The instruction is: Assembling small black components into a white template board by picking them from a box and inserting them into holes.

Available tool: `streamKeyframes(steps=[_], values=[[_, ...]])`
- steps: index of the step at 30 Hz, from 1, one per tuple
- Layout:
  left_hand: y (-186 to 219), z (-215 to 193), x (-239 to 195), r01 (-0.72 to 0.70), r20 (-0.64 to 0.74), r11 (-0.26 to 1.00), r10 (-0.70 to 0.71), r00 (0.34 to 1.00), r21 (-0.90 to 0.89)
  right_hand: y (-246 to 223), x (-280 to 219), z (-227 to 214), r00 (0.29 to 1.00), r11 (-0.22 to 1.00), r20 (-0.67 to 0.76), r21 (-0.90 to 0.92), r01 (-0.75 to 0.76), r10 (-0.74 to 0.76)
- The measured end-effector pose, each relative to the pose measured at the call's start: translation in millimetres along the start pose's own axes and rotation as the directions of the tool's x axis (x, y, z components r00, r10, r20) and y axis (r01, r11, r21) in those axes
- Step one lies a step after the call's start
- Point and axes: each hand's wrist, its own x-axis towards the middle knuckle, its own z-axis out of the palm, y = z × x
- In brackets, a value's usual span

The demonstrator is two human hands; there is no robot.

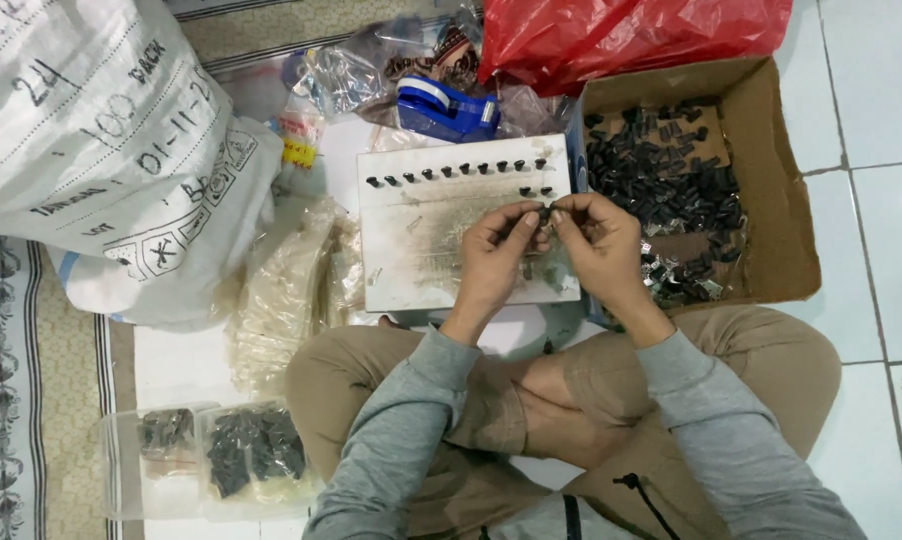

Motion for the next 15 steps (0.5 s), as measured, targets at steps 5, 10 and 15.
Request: streamKeyframes(steps=[5, 10, 15], values=[[2, 1, -1, -0.035, 0.009, 0.998, 0.034, 0.999, 0.056, 3, -1, 0, 1.000, 1.000, 0.009, -0.016, 0.005, -0.005], [12, -1, 0, -0.117, 0.047, 0.966, 0.109, 0.993, 0.232, -4, -3, 4, 0.999, 0.997, 0.033, -0.068, 0.040, -0.038], [15, 2, -4, -0.101, 0.028, 0.965, 0.097, 0.995, 0.243, 1, -4, 0, 0.995, 0.982, 0.048, -0.165, 0.091, -0.084]])
